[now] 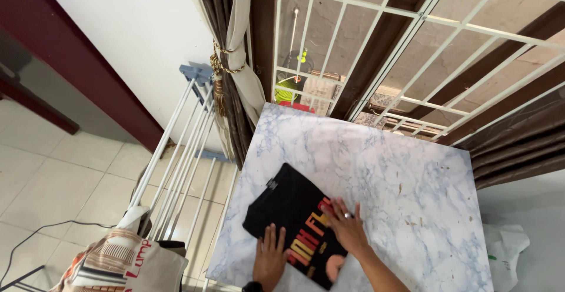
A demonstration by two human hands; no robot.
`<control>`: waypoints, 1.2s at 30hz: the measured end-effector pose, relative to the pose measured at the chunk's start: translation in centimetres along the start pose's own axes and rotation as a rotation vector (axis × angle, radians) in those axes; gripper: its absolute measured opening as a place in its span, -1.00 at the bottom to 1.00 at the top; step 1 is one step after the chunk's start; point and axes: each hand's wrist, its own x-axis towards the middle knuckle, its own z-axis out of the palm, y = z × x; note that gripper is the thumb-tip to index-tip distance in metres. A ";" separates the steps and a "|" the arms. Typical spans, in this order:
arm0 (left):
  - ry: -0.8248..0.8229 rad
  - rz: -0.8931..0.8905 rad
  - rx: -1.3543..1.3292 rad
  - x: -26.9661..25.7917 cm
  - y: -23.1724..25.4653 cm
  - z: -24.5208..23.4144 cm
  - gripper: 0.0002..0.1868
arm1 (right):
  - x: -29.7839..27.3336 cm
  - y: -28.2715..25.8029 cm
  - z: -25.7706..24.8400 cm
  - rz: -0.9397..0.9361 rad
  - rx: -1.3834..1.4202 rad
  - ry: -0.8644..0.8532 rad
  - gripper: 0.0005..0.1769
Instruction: The person folds a black t-shirt and a pair of khaki trousers on a table, places them into a black suitcase, and then begins to fold another grey t-shirt.
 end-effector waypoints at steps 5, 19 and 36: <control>-0.483 -0.088 -0.120 -1.1 4.0 -0.3 -0.39 | 2.0 -4.8 2.6 0.234 0.017 0.164 -0.26; 0.146 0.066 -0.123 2.3 1.2 -3.0 -0.38 | -5.8 -6.8 9.1 0.209 0.085 0.571 -0.36; -0.115 -0.145 -0.312 2.0 2.1 -3.1 -0.50 | -5.7 -8.0 7.4 0.378 0.210 0.200 -0.43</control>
